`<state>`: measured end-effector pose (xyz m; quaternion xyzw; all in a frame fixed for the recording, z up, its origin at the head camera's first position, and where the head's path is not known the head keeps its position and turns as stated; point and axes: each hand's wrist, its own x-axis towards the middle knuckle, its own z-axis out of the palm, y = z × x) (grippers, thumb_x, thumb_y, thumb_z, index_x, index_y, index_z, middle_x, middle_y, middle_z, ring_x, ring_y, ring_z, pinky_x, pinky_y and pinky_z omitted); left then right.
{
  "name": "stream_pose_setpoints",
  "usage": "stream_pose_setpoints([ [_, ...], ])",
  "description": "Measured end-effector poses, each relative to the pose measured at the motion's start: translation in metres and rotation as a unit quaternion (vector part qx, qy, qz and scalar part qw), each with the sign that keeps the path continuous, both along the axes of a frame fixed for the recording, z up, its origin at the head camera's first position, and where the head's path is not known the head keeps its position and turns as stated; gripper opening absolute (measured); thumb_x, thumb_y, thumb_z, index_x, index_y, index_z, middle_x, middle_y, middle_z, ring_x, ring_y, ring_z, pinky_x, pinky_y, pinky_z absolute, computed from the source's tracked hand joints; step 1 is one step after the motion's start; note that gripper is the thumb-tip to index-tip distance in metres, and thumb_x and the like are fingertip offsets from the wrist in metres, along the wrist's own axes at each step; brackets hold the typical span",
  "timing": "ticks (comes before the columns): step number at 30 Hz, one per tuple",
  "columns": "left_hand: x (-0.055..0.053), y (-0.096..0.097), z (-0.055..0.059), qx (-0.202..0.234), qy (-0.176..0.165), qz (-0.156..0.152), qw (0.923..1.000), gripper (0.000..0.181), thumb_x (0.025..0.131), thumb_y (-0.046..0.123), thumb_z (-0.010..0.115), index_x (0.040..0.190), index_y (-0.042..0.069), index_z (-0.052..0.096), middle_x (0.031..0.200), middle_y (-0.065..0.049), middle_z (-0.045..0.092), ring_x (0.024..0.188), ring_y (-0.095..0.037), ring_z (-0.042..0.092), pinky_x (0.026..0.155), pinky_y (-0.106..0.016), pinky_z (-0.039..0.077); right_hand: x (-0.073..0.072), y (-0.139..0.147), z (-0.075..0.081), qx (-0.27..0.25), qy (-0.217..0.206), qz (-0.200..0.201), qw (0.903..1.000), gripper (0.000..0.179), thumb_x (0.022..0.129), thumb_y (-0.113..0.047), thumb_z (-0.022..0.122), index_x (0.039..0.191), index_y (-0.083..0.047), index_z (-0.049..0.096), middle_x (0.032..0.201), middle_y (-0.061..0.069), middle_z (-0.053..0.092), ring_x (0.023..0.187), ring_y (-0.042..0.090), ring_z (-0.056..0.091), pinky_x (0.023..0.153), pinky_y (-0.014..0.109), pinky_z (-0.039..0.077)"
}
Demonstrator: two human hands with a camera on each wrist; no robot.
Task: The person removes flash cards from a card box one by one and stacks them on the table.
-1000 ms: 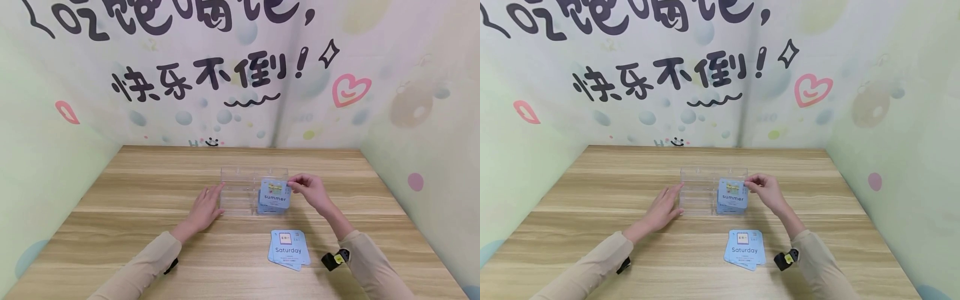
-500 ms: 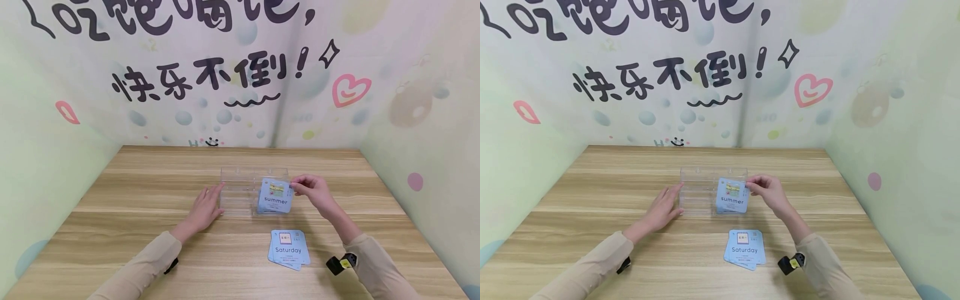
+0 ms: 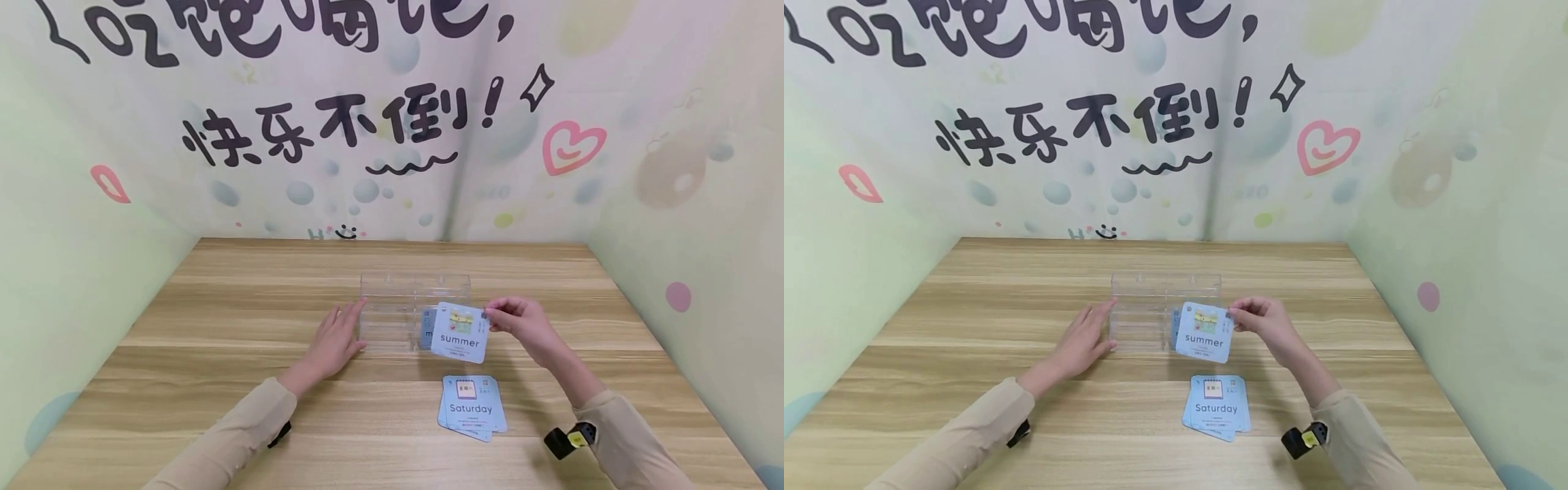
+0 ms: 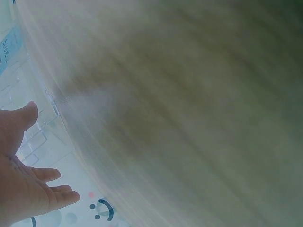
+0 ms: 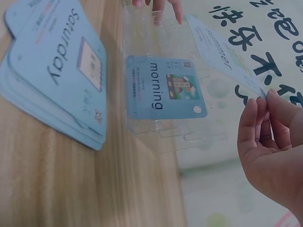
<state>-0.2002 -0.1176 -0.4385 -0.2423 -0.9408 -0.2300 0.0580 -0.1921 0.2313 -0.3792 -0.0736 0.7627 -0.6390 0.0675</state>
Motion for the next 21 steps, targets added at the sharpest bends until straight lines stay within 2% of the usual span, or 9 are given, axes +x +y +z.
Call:
stream_pose_setpoints([
  [7,0.001,0.0,0.001,-0.003,0.0,0.001,1.0,0.081,0.084,0.02,0.065,0.145,0.012,0.013,0.14,-0.025,0.033,0.13,-0.044,0.025,0.105,-0.058,0.018,0.008,0.009,-0.01,-0.001,-0.042,0.025,0.9988,0.021,0.088,-0.015,0.06,0.096,0.003,0.057,0.09,0.005,0.062,0.078,0.013,0.059,0.075,0.03,0.053],
  [11,0.001,0.0,0.001,-0.002,0.004,0.0,1.0,0.081,0.083,0.02,0.065,0.145,0.012,0.014,0.14,-0.024,0.033,0.13,-0.043,0.026,0.105,-0.058,0.018,0.012,0.015,-0.016,-0.005,-0.052,0.037,0.998,0.019,0.088,-0.015,0.06,0.096,0.002,0.058,0.09,0.004,0.062,0.078,0.013,0.059,0.074,0.028,0.053],
  [17,0.002,0.0,0.002,0.001,0.006,-0.003,1.0,0.081,0.083,0.018,0.066,0.145,0.011,0.014,0.139,-0.023,0.034,0.13,-0.04,0.027,0.105,-0.058,0.018,0.016,0.018,-0.023,-0.007,-0.068,0.041,0.9968,0.018,0.087,-0.014,0.06,0.096,0.003,0.059,0.09,0.004,0.064,0.077,0.013,0.06,0.076,0.031,0.053],
  [21,0.002,0.0,0.002,-0.002,0.009,-0.004,1.0,0.081,0.083,0.019,0.066,0.145,0.011,0.014,0.14,-0.023,0.034,0.13,-0.039,0.027,0.106,-0.057,0.018,0.019,0.018,-0.028,-0.015,-0.083,0.06,0.9946,0.016,0.087,-0.012,0.06,0.094,0.002,0.06,0.088,0.003,0.064,0.077,0.013,0.061,0.075,0.03,0.053],
])
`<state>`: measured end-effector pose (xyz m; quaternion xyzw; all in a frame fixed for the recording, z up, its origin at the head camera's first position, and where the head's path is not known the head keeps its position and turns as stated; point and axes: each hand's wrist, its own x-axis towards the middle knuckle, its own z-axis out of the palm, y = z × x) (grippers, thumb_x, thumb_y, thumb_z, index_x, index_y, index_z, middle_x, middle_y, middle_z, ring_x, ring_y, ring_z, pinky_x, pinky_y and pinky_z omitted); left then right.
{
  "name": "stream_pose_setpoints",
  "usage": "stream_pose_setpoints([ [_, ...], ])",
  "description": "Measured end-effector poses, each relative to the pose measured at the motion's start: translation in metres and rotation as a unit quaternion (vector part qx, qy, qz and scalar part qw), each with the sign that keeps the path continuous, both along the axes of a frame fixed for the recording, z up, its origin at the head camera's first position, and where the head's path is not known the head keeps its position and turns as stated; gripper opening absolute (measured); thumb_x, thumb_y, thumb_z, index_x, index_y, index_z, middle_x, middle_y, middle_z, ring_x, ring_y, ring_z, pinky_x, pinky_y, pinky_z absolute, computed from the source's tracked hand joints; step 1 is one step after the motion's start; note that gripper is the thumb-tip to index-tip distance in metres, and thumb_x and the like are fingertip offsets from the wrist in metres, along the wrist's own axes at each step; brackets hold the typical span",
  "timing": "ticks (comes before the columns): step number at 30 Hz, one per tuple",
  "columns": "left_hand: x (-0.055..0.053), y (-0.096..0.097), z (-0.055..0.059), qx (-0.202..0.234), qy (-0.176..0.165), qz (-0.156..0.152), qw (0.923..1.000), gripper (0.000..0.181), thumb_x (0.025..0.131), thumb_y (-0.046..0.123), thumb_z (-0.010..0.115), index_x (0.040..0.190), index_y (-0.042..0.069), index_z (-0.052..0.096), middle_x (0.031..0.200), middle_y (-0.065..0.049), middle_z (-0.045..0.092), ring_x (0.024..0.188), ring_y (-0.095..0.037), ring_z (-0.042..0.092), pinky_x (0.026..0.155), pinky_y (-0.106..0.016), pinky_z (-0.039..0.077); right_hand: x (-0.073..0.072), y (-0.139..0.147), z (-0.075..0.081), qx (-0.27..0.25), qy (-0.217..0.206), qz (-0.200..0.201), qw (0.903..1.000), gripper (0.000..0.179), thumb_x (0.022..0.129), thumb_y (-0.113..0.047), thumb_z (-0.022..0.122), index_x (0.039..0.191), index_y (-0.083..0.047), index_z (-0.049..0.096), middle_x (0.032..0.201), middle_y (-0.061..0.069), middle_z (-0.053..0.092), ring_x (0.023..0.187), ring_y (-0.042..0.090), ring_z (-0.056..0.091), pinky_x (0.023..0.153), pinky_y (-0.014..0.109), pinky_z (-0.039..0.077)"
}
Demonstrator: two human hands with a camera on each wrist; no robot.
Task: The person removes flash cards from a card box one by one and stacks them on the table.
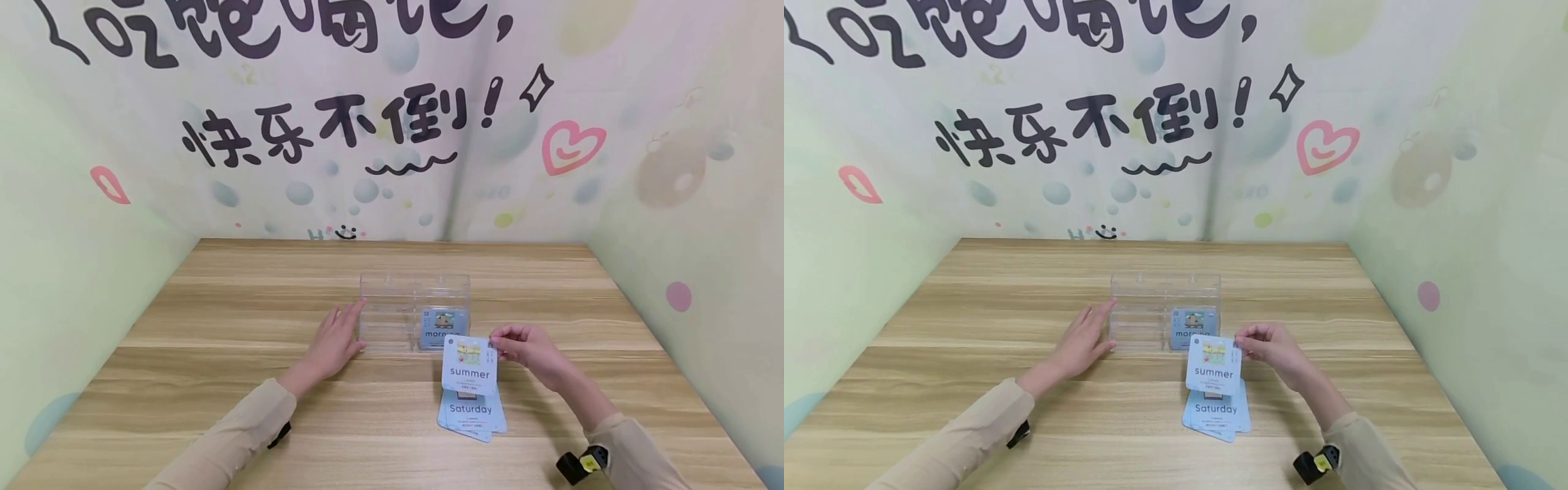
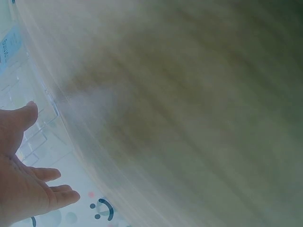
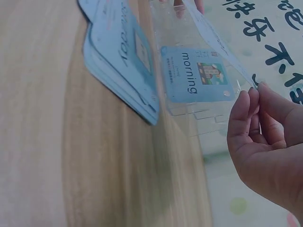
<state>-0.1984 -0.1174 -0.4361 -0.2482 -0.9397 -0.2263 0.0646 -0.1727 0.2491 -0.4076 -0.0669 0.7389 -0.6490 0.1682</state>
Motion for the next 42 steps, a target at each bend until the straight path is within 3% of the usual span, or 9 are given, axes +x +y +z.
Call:
stream_pose_setpoints([
  [8,0.0,0.0,0.0,-0.004,0.0,-0.002,1.0,0.081,0.083,0.019,0.065,0.145,0.01,0.014,0.14,-0.023,0.034,0.13,-0.039,0.027,0.106,-0.057,0.018,0.009,0.0,-0.011,0.001,-0.057,0.042,0.9975,0.014,0.087,-0.013,0.06,0.093,0.0,0.061,0.086,0.002,0.065,0.075,0.01,0.059,0.071,0.025,0.052],
  [20,0.001,0.001,0.001,-0.005,0.011,-0.002,0.9999,0.081,0.082,0.018,0.067,0.144,0.009,0.015,0.137,-0.023,0.037,0.129,-0.038,0.03,0.106,-0.057,0.019,0.015,0.002,-0.023,-0.009,-0.104,0.05,0.9932,0.007,0.086,-0.011,0.06,0.09,-0.005,0.063,0.083,0.001,0.065,0.07,0.007,0.058,0.066,0.019,0.051],
  [33,-0.001,0.001,-0.002,-0.001,0.016,-0.001,0.9999,0.081,0.082,0.018,0.067,0.144,0.009,0.015,0.138,-0.023,0.037,0.129,-0.037,0.031,0.107,-0.056,0.018,0.016,0.004,-0.031,0.002,-0.104,0.06,0.9927,0.012,0.087,-0.009,0.058,0.094,0.0,0.062,0.084,0.002,0.065,0.068,0.007,0.056,0.063,0.018,0.051],
  [42,-0.001,0.001,-0.002,0.002,0.01,-0.002,0.9999,0.08,0.082,0.018,0.066,0.144,0.01,0.015,0.139,-0.023,0.036,0.13,-0.037,0.029,0.107,-0.056,0.017,0.016,0.0,-0.031,0.056,-0.088,0.037,0.9939,0.02,0.086,-0.009,0.061,0.096,0.008,0.059,0.084,0.005,0.064,0.072,0.012,0.059,0.062,0.021,0.052],
])
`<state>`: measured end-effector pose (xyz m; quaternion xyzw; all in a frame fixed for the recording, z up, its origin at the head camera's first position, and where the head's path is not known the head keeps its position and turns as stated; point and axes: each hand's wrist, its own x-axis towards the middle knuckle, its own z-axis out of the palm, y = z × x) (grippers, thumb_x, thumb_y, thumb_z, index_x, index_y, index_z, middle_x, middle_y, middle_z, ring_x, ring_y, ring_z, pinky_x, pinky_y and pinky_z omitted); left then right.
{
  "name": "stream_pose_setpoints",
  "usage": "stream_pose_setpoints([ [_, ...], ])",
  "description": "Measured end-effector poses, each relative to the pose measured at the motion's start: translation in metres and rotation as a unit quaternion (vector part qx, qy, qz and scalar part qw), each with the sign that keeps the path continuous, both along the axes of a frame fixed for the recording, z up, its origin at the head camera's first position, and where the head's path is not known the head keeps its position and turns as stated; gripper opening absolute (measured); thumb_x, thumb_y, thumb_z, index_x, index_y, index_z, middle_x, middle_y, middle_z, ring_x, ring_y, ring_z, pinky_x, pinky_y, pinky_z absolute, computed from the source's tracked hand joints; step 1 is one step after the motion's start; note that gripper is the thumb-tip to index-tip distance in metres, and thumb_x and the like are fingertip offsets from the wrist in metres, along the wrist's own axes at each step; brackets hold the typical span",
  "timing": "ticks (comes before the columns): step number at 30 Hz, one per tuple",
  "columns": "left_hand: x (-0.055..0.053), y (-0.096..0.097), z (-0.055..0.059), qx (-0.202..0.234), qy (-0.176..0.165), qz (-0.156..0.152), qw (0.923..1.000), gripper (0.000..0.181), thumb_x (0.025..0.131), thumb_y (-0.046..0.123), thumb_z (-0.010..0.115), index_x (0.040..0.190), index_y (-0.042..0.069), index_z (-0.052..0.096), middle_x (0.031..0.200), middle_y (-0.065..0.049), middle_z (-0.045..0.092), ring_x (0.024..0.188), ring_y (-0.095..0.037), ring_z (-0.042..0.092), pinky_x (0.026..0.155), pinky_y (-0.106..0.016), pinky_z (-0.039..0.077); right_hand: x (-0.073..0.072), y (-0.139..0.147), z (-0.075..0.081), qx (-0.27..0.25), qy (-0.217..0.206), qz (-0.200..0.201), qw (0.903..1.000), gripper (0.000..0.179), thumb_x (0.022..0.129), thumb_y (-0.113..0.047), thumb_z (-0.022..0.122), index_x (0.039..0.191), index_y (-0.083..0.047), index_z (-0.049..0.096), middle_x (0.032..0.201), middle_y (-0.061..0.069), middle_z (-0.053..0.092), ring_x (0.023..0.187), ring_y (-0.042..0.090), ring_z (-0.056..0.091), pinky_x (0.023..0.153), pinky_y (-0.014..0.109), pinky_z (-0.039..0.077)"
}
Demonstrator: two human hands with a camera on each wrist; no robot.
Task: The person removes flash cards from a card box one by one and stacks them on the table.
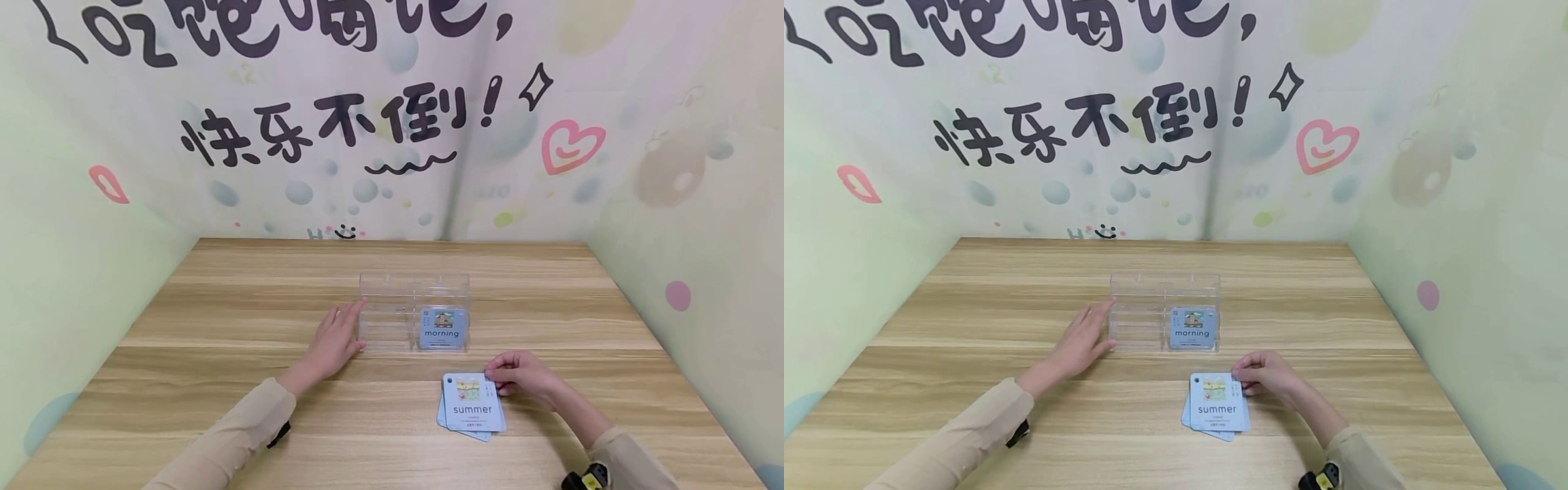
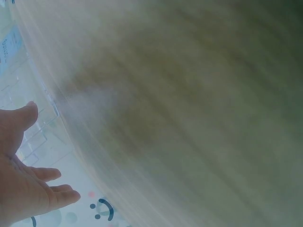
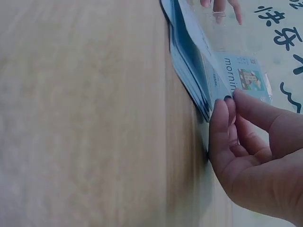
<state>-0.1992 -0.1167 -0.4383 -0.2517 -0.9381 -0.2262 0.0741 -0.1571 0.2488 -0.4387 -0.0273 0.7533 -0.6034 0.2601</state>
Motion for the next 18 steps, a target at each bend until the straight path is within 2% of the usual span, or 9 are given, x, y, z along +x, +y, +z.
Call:
stream_pose_setpoints([
  [10,0.0017,-0.0006,0.0012,0.004,0.002,-0.002,1.0,0.081,0.082,0.018,0.067,0.143,0.009,0.016,0.14,-0.022,0.035,0.129,-0.038,0.031,0.106,-0.057,0.018,0.0026,-0.0062,0.0051,0.085,0.052,-0.013,0.9949,0.021,0.084,-0.011,0.063,0.093,0.007,0.062,0.078,0.004,0.062,0.067,0.012,0.056,0.056,0.024,0.052],
  [18,0.0006,-0.0006,0.0001,0.005,-0.005,0.002,1.0,0.081,0.082,0.019,0.066,0.144,0.01,0.015,0.141,-0.021,0.033,0.129,-0.04,0.029,0.106,-0.057,0.018,0.004,-0.0096,0.0079,0.117,0.082,-0.018,0.9896,0.018,0.082,-0.008,0.064,0.092,0.007,0.063,0.076,0.004,0.062,0.064,0.012,0.054,0.054,0.024,0.051],
])
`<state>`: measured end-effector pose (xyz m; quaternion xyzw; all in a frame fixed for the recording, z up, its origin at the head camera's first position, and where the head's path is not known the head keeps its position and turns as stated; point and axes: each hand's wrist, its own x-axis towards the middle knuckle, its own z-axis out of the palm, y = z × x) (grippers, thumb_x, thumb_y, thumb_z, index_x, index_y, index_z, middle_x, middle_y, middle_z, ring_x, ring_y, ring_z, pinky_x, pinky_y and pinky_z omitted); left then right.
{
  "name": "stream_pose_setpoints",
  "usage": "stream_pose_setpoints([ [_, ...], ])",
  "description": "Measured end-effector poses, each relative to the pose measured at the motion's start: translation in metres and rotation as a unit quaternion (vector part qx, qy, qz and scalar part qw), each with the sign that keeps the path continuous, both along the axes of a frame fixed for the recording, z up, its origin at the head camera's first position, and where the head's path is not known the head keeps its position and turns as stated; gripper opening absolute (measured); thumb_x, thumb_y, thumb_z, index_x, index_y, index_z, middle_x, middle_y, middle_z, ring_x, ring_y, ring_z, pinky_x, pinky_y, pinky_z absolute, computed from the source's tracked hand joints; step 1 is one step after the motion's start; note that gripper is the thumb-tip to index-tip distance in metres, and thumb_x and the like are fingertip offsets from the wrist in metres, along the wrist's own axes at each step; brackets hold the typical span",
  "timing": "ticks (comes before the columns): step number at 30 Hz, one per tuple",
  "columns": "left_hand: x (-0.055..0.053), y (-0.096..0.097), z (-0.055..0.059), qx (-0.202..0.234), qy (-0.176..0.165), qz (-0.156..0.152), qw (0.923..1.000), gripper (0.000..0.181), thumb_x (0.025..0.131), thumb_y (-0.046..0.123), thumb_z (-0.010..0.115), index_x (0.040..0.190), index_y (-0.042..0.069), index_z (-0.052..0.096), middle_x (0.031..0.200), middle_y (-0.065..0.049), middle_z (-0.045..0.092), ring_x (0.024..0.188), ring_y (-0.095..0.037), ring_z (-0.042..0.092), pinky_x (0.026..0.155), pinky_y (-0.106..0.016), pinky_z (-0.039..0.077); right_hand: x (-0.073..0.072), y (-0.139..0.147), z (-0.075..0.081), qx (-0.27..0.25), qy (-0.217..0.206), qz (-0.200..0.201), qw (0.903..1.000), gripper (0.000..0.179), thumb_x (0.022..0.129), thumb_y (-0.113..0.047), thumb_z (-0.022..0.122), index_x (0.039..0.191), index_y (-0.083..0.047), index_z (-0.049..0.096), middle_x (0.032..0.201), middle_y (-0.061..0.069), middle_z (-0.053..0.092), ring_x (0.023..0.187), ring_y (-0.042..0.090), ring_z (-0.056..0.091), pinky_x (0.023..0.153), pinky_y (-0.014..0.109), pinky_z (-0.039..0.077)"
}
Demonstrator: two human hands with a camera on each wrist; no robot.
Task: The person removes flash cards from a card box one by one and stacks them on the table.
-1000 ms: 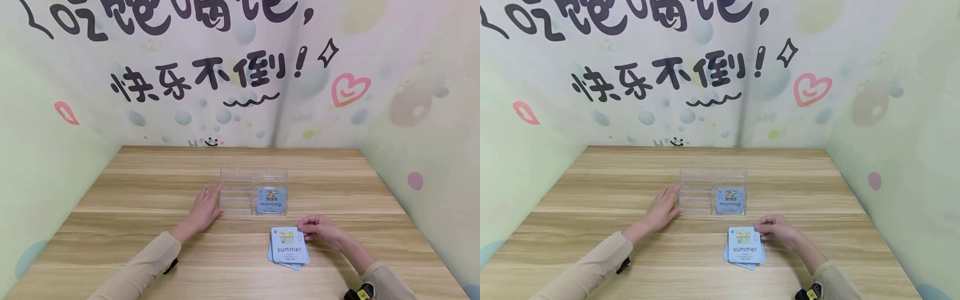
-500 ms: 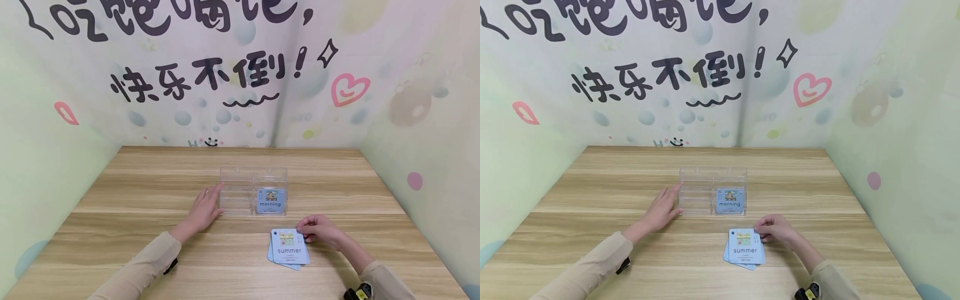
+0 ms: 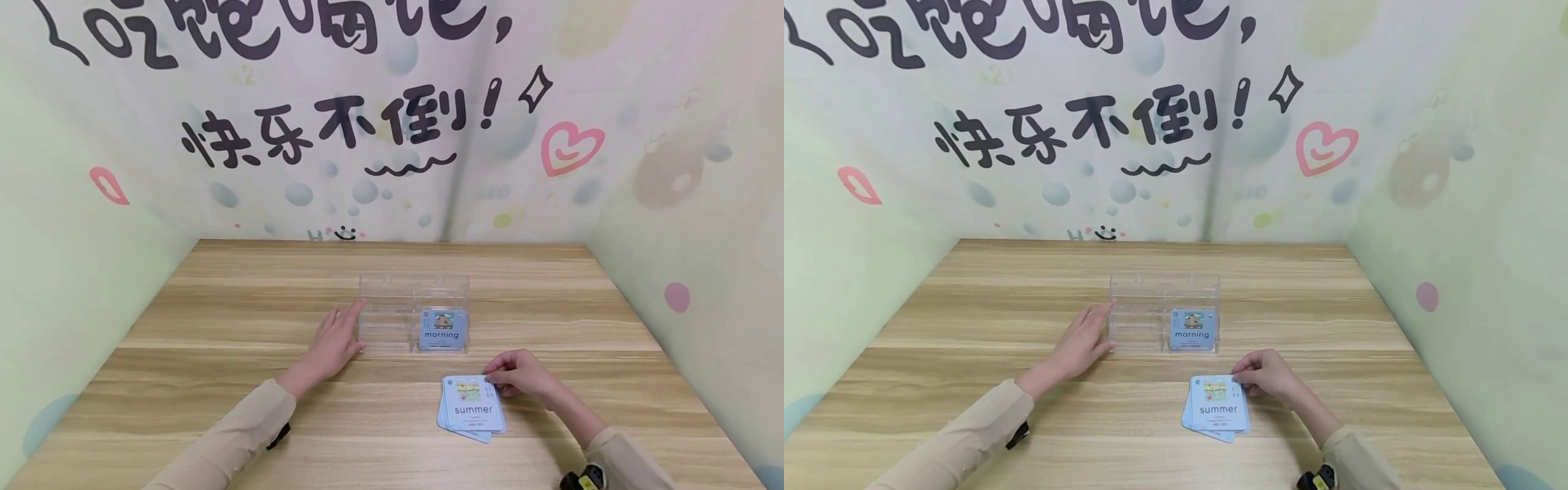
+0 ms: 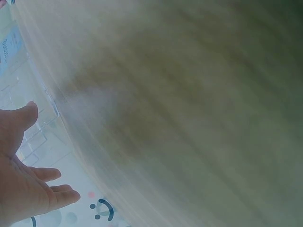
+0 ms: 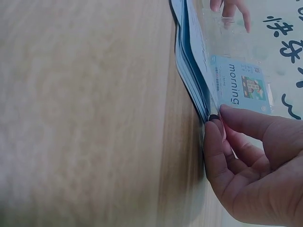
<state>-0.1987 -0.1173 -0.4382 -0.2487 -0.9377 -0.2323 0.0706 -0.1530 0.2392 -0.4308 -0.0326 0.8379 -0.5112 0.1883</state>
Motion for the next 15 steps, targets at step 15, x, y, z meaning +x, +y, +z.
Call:
stream_pose_setpoints([
  [15,0.0001,0.0002,0.0005,-0.007,-0.006,0.003,1.0,0.081,0.083,0.019,0.065,0.144,0.01,0.013,0.141,-0.02,0.033,0.129,-0.041,0.027,0.106,-0.058,0.018,0.0023,0.0,0.0048,0.033,0.062,-0.025,0.9972,0.015,0.081,-0.006,0.064,0.091,0.005,0.062,0.076,0.005,0.06,0.067,0.016,0.054,0.054,0.025,0.05],
])
